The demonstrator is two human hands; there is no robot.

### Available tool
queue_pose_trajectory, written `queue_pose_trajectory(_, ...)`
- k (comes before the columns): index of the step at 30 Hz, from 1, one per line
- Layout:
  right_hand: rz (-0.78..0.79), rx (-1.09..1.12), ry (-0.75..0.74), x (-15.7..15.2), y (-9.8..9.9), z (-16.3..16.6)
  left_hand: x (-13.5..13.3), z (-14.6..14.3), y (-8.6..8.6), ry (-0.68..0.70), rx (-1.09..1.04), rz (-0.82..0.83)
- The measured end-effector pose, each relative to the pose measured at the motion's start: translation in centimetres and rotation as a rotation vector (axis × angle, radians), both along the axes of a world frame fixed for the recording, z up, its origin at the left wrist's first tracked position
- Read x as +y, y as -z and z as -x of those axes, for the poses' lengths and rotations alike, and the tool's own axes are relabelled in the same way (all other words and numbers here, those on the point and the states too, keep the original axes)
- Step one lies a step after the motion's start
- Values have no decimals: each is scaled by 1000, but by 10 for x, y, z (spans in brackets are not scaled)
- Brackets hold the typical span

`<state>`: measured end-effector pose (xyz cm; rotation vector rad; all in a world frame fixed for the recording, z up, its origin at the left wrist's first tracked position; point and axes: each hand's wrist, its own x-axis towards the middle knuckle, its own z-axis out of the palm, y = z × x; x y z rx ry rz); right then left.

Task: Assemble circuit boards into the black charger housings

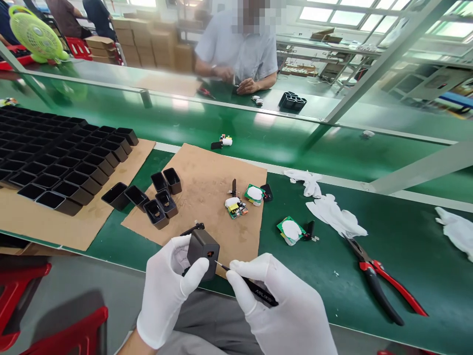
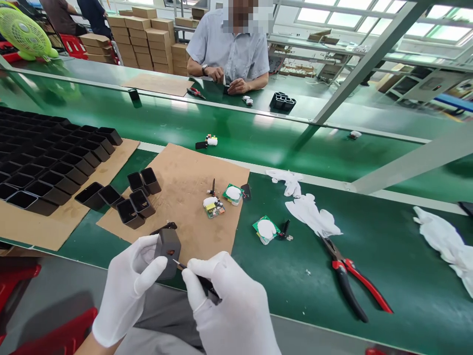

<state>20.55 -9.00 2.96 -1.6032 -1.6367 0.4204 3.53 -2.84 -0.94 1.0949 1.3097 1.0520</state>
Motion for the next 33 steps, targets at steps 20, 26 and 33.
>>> queue_pose_trajectory(20,28,-309,98,9,13,12,-18,-4,20,-139,674,-583)
queue_pose_trajectory(26,215,-117,-2,14,26,12,-21,-4,19,-206,922,-698)
queue_pose_trajectory(33,254,-22,5,16,30,13,-21,-5,21,-221,956,-694)
